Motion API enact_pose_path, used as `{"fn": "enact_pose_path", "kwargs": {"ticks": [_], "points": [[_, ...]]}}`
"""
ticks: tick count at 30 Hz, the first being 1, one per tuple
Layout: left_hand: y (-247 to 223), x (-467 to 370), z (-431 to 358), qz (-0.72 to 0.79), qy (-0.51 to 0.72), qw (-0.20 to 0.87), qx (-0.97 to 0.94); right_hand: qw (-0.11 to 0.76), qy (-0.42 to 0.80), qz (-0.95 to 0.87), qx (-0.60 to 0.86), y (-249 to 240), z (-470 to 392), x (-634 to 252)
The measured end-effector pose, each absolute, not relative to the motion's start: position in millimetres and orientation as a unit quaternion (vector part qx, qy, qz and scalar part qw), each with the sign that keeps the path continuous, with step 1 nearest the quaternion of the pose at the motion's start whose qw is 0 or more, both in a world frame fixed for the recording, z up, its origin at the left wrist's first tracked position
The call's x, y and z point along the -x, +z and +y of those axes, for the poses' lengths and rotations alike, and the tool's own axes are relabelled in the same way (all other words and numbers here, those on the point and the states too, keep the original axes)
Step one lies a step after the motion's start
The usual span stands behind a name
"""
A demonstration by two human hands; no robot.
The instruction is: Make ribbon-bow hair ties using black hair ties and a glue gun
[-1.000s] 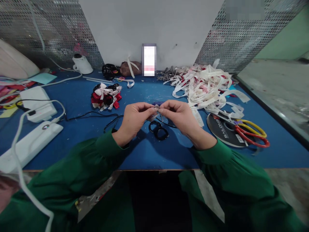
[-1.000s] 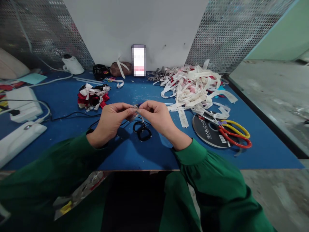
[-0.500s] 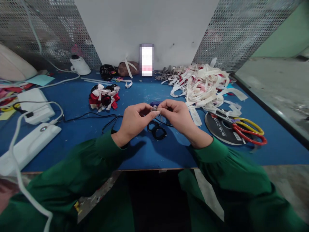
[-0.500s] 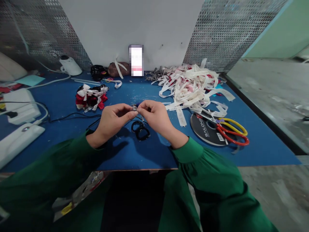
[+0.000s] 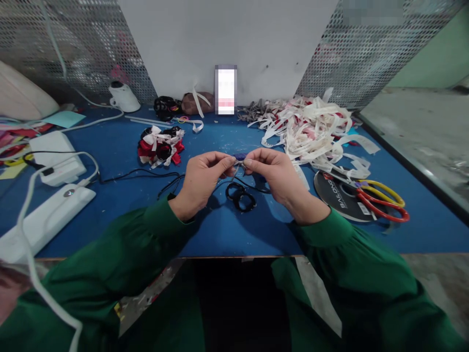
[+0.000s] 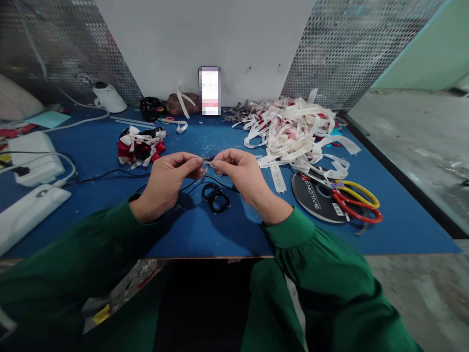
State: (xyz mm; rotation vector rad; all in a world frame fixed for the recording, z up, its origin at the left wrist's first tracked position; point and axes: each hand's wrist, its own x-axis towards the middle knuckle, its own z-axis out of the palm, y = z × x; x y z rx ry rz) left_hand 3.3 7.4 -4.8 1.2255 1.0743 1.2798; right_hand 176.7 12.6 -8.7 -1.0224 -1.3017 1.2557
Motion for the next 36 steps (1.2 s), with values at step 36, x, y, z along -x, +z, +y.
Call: {"fn": "enact_pose_path", "kwargs": {"ticks": [36], "points": [[-1.2, -5.3, 0.7, 0.391, 0.445, 0.603, -0.534, 0.522, 0.301, -0.669, 0.435, -13.9, -8.3, -161.4]]}}
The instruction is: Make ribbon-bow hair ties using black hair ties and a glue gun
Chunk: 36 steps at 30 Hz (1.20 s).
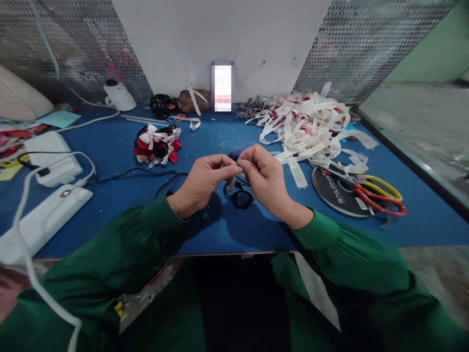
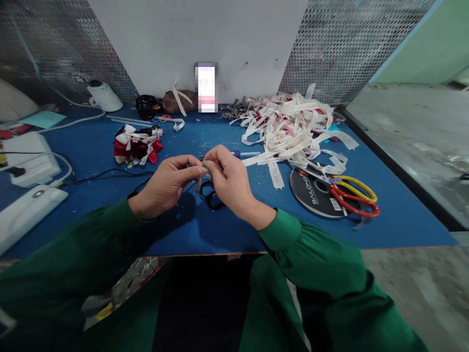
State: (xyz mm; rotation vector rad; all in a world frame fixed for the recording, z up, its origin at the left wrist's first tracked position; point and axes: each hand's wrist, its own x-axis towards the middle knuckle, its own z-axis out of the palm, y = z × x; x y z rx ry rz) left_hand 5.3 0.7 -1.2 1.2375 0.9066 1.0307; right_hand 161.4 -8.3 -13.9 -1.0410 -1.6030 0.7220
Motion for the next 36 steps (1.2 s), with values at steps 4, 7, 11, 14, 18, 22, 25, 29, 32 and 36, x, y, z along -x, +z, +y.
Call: {"fn": "enact_pose_path", "kwargs": {"ticks": [4, 7, 11, 14, 18, 22, 25, 29, 32, 36], "points": [[-1.5, -5.8, 1.8, 0.394, 0.445, 0.636, -0.492, 0.536, 0.344, -0.646, 0.421, -16.1, -0.4, -162.9], [-1.6, -5.6, 3.8, 0.410, 0.477, 0.612, -0.480, 0.548, 0.393, -0.609, 0.418, -14.2, 5.3, -167.3], [-0.7, -5.8, 4.4, 0.417, 0.495, 0.582, -0.493, 0.536, 0.436, -0.585, 0.424, -11.4, 7.2, -170.2], [-1.6, -5.6, 4.2, 0.420, 0.499, 0.572, -0.497, 0.526, 0.421, -0.595, 0.438, -12.9, 6.9, -169.7], [-4.6, -4.2, 5.2, 0.418, 0.476, 0.594, -0.497, 0.534, 0.415, -0.600, 0.428, -13.9, 6.6, -169.5], [-3.5, -4.8, 5.0, 0.432, 0.477, 0.605, -0.468, 0.525, 0.379, -0.626, 0.435, -12.1, 4.8, -169.5], [-1.0, -6.2, 4.5, 0.444, 0.481, 0.622, -0.429, 0.520, 0.325, -0.659, 0.437, -11.1, 1.6, -169.0], [-0.8, -6.3, 5.8, 0.423, 0.484, 0.660, -0.390, 0.524, 0.264, -0.699, 0.409, -9.6, -2.6, -167.6], [-1.5, -5.1, 7.3, 0.415, 0.480, 0.672, -0.382, 0.540, 0.320, -0.660, 0.413, -9.8, -2.2, -165.4], [-0.7, -3.4, 8.7, 0.422, 0.479, 0.640, -0.427, 0.559, 0.450, -0.566, 0.406, -12.7, 2.8, -163.7]]}}
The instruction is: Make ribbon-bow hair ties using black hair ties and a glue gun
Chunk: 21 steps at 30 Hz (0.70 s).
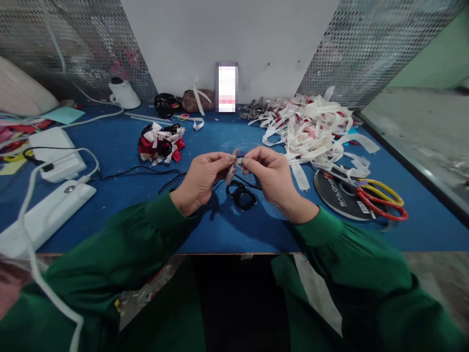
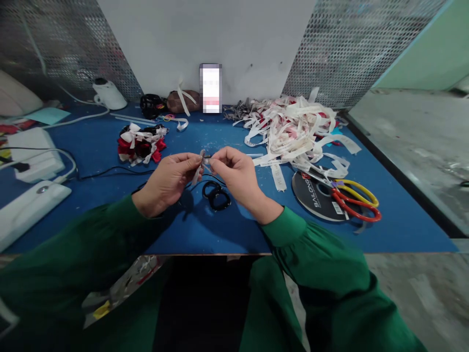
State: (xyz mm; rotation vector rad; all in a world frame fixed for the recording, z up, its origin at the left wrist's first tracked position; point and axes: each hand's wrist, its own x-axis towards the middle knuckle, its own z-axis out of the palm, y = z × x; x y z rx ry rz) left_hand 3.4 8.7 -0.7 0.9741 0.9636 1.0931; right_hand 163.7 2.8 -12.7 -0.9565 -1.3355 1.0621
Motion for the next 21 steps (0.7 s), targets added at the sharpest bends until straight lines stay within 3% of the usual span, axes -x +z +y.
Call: {"fn": "enact_pose_path", "kwargs": {"ticks": [9, 14, 21], "points": [[-2.8, 2.4, 12.7, 0.416, 0.482, 0.632, -0.442, 0.566, 0.458, -0.538, 0.424, -10.3, 9.6, -171.7], [-4.1, 1.9, 12.2, 0.442, 0.498, 0.573, -0.478, 0.574, 0.469, -0.531, 0.411, -11.8, 12.1, -174.1], [-1.8, -1.8, 7.0, 0.452, 0.510, 0.511, -0.524, 0.494, 0.516, -0.561, 0.418, -10.2, 7.4, -168.8]]}}
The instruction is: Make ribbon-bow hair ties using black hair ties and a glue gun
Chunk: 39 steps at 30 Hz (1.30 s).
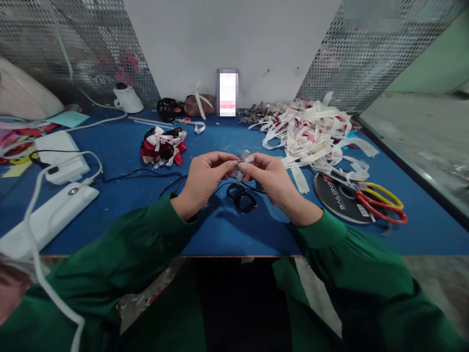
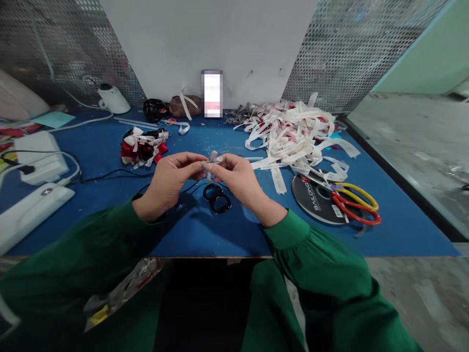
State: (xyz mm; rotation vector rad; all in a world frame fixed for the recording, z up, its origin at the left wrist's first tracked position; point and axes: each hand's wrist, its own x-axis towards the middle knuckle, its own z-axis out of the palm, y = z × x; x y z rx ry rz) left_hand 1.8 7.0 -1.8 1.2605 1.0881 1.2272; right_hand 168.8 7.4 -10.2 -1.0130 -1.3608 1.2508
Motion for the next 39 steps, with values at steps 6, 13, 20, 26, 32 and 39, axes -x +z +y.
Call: {"fn": "enact_pose_path", "kwargs": {"ticks": [6, 13, 20, 26, 32, 39], "points": [[0.1, -1.7, 5.5, 0.434, 0.497, 0.522, -0.542, 0.524, 0.488, -0.554, 0.424, -10.2, 7.3, -170.2], [-1.7, -2.1, 8.0, 0.448, 0.513, 0.461, -0.568, 0.538, 0.475, -0.554, 0.421, -10.8, 8.5, -171.9], [-4.5, -2.8, 9.0, 0.448, 0.506, 0.438, -0.592, 0.547, 0.480, -0.562, 0.393, -10.0, 7.9, -169.8], [-4.5, 0.0, 10.1, 0.430, 0.453, 0.461, -0.630, 0.548, 0.480, -0.561, 0.393, -12.5, 9.0, -170.8], [-4.3, 1.5, 8.8, 0.436, 0.437, 0.402, -0.676, 0.541, 0.501, -0.555, 0.386, -11.0, 7.8, -169.2], [-5.5, 4.1, 6.3, 0.460, 0.420, 0.220, -0.751, 0.516, 0.473, -0.583, 0.412, -8.9, 8.4, -170.1]]}}
